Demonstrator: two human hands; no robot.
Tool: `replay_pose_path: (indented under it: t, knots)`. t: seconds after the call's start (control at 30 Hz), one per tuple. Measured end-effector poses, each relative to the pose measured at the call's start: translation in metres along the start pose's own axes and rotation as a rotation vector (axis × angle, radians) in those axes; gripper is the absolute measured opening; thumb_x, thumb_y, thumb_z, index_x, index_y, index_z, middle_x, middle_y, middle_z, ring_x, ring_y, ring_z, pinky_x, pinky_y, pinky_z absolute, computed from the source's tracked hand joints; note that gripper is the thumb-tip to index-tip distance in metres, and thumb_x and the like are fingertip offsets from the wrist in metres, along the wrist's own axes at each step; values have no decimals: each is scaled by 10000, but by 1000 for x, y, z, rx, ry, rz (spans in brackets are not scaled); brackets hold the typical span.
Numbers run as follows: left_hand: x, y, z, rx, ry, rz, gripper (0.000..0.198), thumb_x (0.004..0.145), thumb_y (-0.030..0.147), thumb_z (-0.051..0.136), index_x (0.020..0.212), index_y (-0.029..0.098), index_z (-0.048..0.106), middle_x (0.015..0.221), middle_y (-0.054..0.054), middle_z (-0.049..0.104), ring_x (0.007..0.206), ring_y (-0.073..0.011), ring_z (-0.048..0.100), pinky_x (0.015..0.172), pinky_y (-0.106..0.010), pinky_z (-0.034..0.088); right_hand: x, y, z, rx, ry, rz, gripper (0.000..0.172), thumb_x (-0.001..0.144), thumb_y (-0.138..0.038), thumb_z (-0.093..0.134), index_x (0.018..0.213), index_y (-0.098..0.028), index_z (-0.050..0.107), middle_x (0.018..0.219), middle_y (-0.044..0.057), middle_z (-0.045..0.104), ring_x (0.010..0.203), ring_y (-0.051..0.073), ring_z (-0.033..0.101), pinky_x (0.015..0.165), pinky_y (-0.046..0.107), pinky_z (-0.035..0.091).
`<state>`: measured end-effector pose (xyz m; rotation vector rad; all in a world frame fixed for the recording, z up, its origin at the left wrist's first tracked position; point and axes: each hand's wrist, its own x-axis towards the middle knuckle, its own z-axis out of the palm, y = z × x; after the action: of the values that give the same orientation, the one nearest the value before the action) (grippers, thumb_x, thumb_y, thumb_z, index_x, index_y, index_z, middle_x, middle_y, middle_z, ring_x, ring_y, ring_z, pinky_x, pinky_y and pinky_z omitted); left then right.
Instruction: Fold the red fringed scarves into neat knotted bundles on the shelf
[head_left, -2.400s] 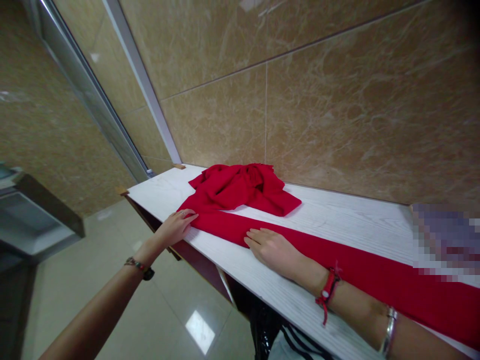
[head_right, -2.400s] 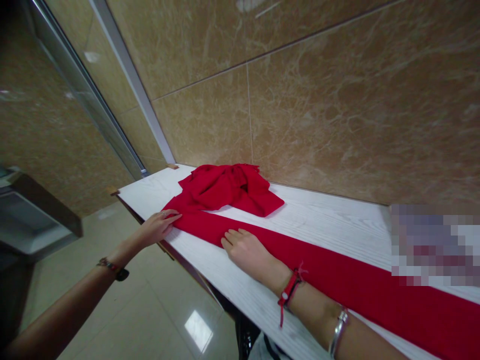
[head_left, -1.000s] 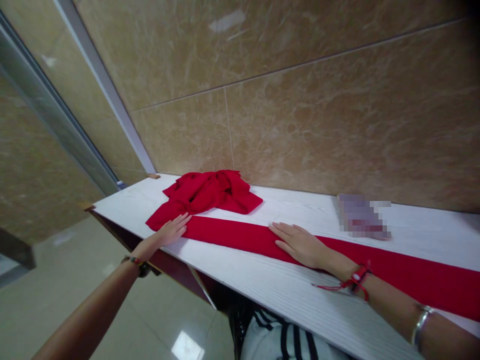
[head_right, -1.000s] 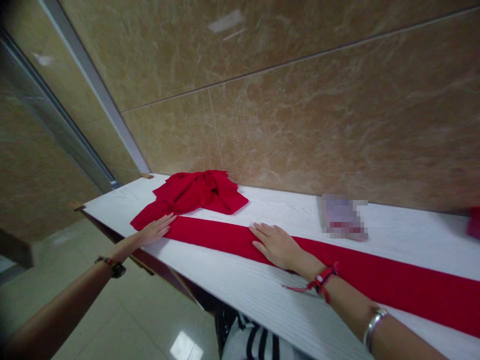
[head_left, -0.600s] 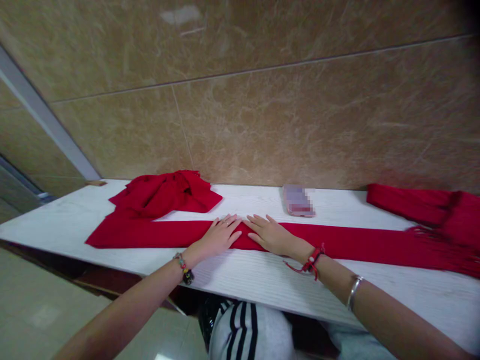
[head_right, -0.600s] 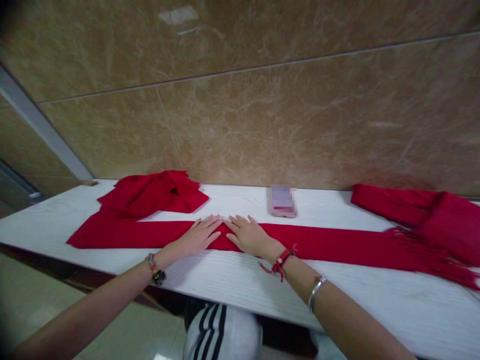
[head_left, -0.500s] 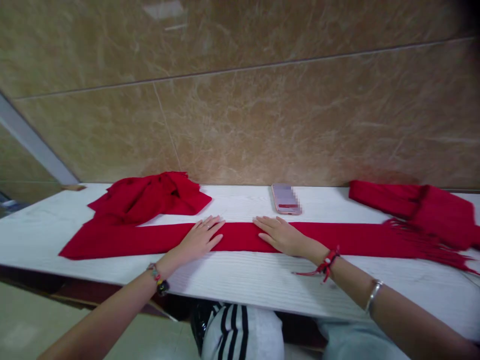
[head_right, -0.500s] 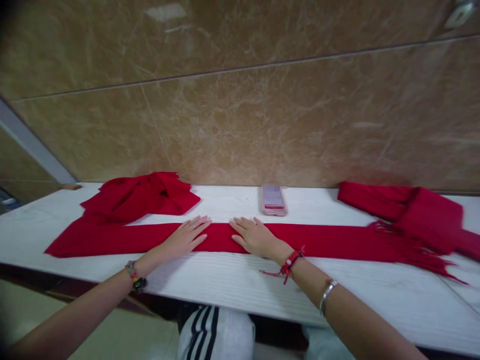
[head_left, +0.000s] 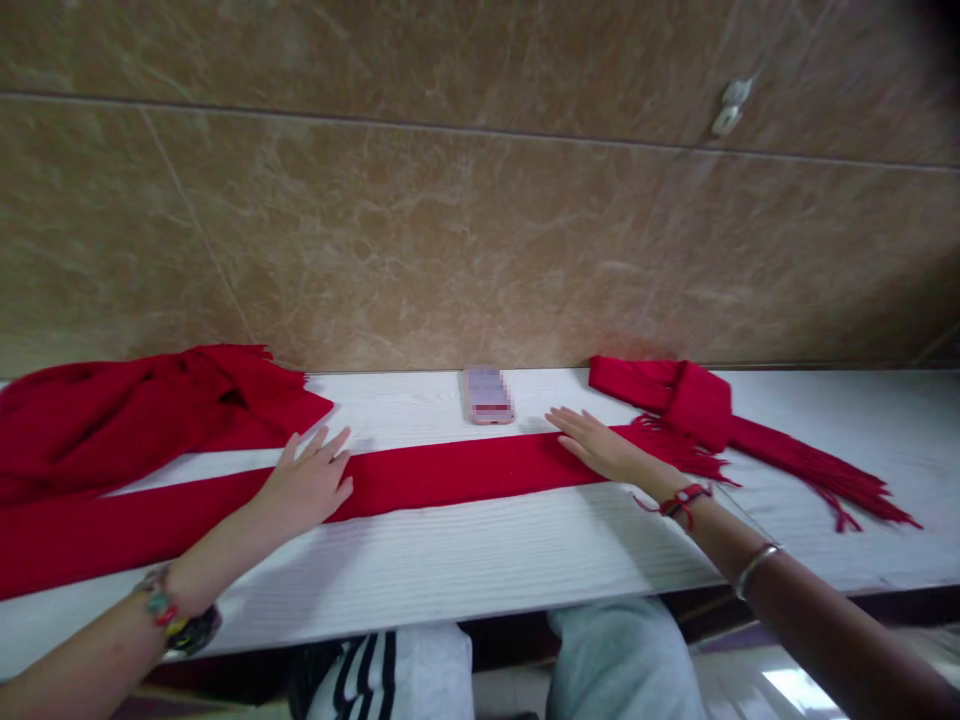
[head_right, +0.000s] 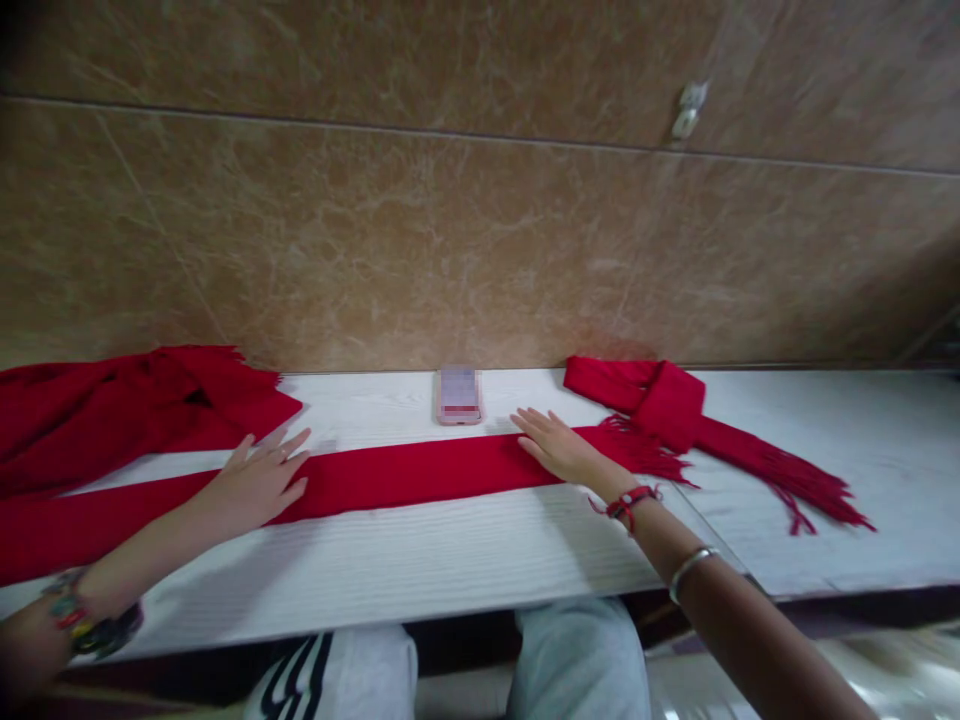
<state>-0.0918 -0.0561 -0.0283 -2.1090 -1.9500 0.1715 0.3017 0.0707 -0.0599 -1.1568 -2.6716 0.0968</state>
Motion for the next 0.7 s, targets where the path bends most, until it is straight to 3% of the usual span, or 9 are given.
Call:
replay_pose_path:
  t: [0.13, 0.2, 0.27, 0.43, 0.7]
  knots:
    - [39, 65, -25, -151, 56, 163, 477, 847, 351, 337, 1216, 81, 473, 1378, -147, 324, 1278, -265, 269, 1025, -446, 226, 35, -66, -2, 58, 95, -245, 468, 914, -361, 225, 1327, -163, 326, 1377, 102, 343, 1285, 186, 254, 1057, 424, 202]
    - [54, 89, -21, -255, 60, 289, 574, 849, 443, 330, 1297, 87, 364, 1396, -139, 286, 1290, -247, 242, 1029, -417, 240, 48, -87, 3, 44, 77, -335, 498, 905, -379, 276, 1313, -101, 340, 1350, 141, 376, 1273, 193, 280, 1050, 387, 230]
    - [63, 99, -10, -319, 50, 390, 613, 849, 477, 309, 1325, 92, 311, 1396, -132, 285, 1292, -229, 241, 1031, -390, 253, 52, -88, 9, 25, 47, -340, 500, 904, -379, 286, 1302, -84, 353, 1340, 151, 388, 1264, 198, 294, 1042, 382, 244]
    - [70, 92, 10, -328, 31, 381, 637, 844, 500, 287, 1320, 78, 325, 1375, -135, 326, 1277, -217, 279, 1038, -364, 254, 23, -29, 11, -4, -29, -91, 523, 909, -430, 220, 1337, -140, 300, 1361, 128, 363, 1258, 210, 309, 1021, 447, 256]
    - [74, 93, 13, -340, 29, 366, 674, 833, 518, 271, 1332, 65, 301, 1382, -129, 312, 1281, -232, 267, 1044, -388, 240, -49, 80, -4, -148, -31, 173, 503, 915, -375, 210, 1314, -100, 346, 1352, 154, 365, 1256, 234, 314, 1024, 453, 256]
